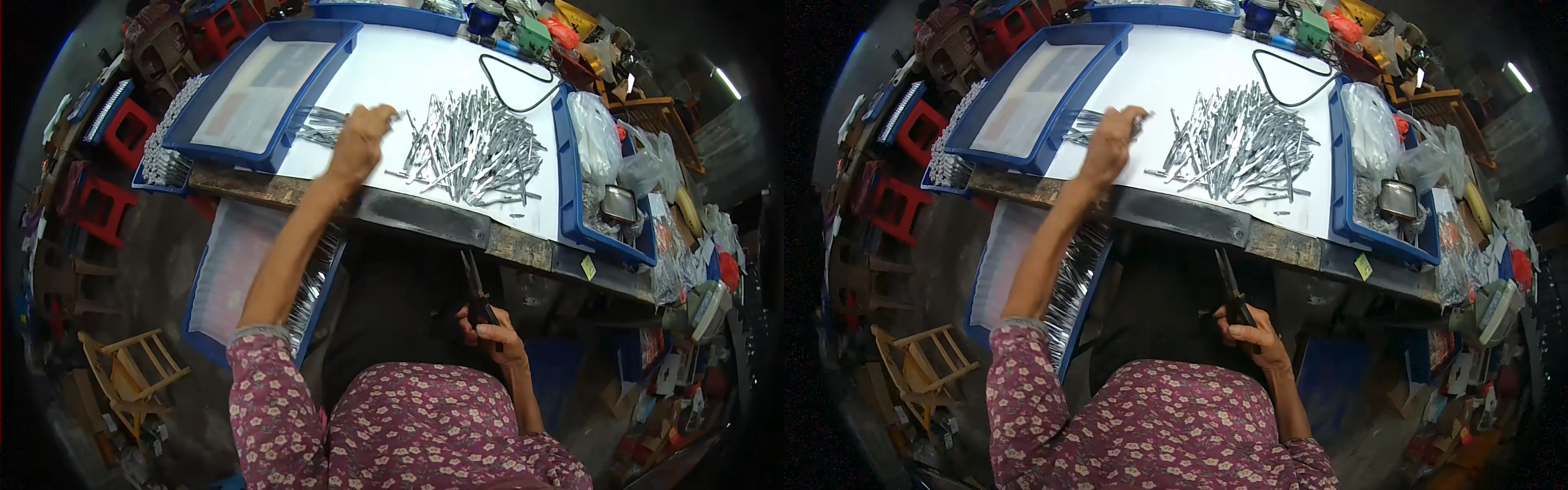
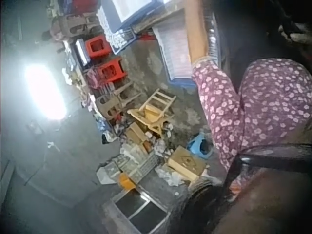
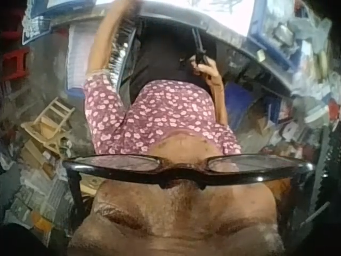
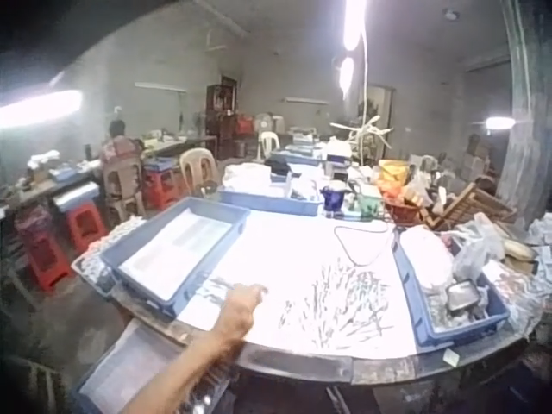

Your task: Assembling and crimping small metal pieces using pliers at a workbench.

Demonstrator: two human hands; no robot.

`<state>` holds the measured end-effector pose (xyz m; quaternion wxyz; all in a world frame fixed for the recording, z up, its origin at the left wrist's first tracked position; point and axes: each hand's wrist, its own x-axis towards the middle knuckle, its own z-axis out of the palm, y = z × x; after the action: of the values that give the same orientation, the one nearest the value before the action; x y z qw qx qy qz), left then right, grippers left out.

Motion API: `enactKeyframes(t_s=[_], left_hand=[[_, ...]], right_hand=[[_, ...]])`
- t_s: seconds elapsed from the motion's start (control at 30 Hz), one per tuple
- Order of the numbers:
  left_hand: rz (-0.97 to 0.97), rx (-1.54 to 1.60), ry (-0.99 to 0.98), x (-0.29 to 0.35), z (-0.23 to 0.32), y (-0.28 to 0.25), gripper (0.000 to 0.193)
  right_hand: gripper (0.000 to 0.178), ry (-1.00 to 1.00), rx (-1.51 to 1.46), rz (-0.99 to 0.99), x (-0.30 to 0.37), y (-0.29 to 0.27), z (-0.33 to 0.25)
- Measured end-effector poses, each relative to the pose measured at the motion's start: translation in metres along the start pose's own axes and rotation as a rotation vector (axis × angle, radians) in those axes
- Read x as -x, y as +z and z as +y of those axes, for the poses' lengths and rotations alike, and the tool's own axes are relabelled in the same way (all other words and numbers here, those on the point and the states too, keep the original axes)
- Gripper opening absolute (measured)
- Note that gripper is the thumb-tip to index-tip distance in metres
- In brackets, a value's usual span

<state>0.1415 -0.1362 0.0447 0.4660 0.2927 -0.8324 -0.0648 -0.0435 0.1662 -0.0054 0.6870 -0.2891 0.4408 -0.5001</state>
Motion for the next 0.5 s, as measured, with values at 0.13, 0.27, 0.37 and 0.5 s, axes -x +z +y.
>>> enactKeyframes(t_s=[0.13,0.27,0.37,0.5], left_hand=[[-0.171,-0.125,0.074,-0.016,-0.063,0.011,0.014],[-0.328,-0.443,0.116,-0.018,-0.094,0.023,0.019],[-0.286,-0.456,0.077,-0.004,-0.125,0.028,0.018],[-0.316,-0.300,-0.069,-0.007,-0.128,0.026,0.022]], right_hand=[[0.048,0.045,-0.033,0.029,-0.001,0.005,0.004],[0.040,0.039,0.005,0.051,0.002,0.003,0.007],[0.046,0.062,0.083,0.069,0.003,0.003,0.009],[0.046,0.057,0.084,0.088,0.000,0.000,0.008]])
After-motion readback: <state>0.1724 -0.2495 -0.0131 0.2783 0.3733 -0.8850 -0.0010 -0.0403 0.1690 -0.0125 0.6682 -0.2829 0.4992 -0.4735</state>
